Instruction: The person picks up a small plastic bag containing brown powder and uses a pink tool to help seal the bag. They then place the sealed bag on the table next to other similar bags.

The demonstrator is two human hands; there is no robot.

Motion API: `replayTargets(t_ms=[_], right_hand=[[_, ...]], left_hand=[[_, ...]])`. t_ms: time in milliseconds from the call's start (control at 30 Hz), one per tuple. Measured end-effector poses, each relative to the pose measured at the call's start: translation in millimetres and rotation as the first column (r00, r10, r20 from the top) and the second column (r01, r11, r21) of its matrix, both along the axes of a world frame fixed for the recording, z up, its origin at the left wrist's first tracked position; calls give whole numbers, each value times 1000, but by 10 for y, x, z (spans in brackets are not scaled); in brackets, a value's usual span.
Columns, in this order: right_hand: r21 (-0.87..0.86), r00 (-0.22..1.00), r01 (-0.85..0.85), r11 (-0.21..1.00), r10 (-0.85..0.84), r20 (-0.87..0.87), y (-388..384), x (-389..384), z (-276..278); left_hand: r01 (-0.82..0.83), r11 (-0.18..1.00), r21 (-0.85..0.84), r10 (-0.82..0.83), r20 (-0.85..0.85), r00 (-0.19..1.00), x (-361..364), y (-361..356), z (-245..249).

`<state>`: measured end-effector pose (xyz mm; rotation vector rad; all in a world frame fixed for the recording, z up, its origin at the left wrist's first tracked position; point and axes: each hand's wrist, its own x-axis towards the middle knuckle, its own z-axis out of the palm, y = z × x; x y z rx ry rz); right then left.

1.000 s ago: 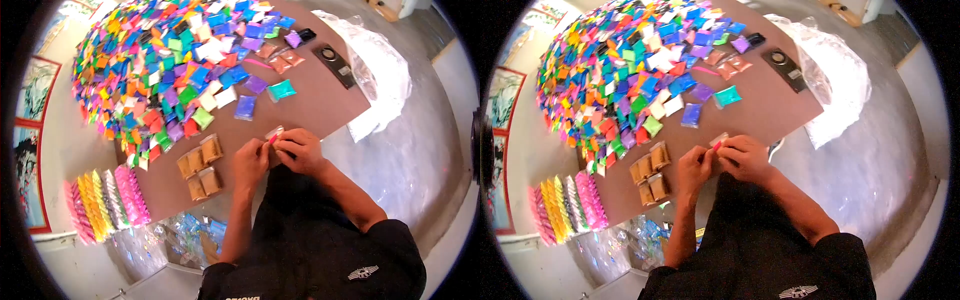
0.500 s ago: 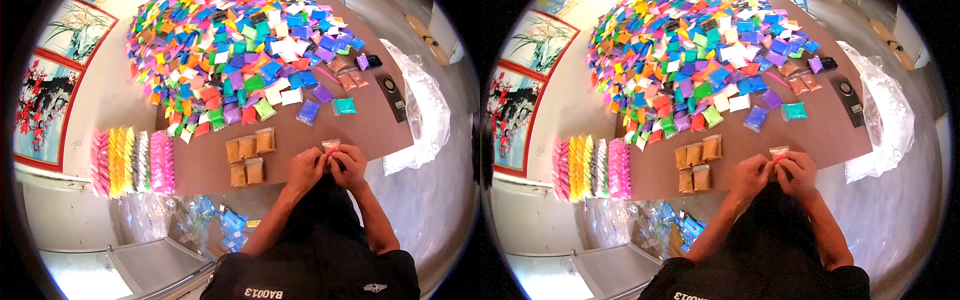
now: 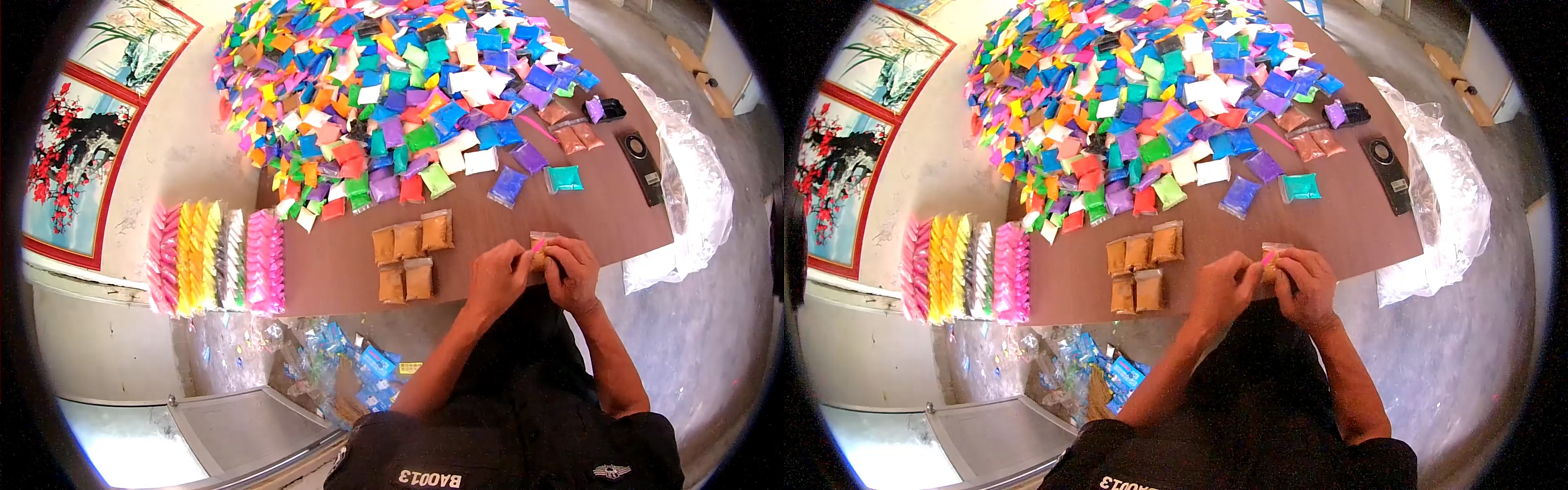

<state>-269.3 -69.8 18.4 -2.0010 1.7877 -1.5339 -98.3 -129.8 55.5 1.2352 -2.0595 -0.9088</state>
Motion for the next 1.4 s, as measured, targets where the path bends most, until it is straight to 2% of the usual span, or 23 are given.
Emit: replayTargets(t_ms=[100, 200, 267, 400, 467, 600, 733, 833, 900, 967, 1033, 1167, 1233, 1400], right_hand=[[-10, 999, 18, 1000, -18, 28, -7, 22, -38], [-27, 999, 22, 999, -21, 47, -22, 37, -45], [-26, 999, 25, 999, -24, 32, -22, 34, -35], [-30, 1000, 26, 999, -25, 8, -7, 32, 25], [-38, 1000, 16, 999, -16, 1, -6, 20, 24], [-17, 1000, 12, 1000, -12, 26, -12, -29, -103], [32, 999, 34, 999, -35, 29, -17, -16, -94], [-34, 999, 50, 998, -49, 23, -40, 13, -60], [-10, 998, 63, 998, -63, -8, -48, 17, -73], [-13, 997, 73, 997, -73, -4, -52, 23, -81], [-15, 997, 79, 997, -79, 4, -49, 39, -75], [22, 994, 109, 994, -110, 11, -55, 54, -43], [33, 993, 114, 993, -115, 17, -57, 56, -43], [57, 995, 102, 993, -102, 8, -71, 57, -42]], left_hand=[[-17, 996, 83, 14, 34, 999, 23, 104, -17], [-29, 999, 45, 30, -21, 999, 13, 24, -234], [18, 999, -46, -17, 32, 999, -3, -98, -257], [17, 996, -90, -11, 67, 998, -30, -226, -189], [-51, 993, -108, 61, 87, 994, -24, -189, -151], [-35, 999, 23, 35, 17, 999, 44, 90, 32], [-30, 999, 20, 30, -5, 1000, 58, 218, -97], [-58, 998, 36, 58, -20, 998, 65, 87, -173], [-86, 996, -36, 85, -26, 996, 79, -36, -229], [-103, 994, -35, 103, 2, 995, 98, -117, -218], [-112, 988, -105, 119, 67, 991, 128, -180, -210], [-138, 989, -56, 137, -15, 990, 86, 20, -80], [-55, 997, -59, 54, -29, 998, 43, 181, -37], [-78, 996, -44, 78, 3, 997, 60, 111, -250]])
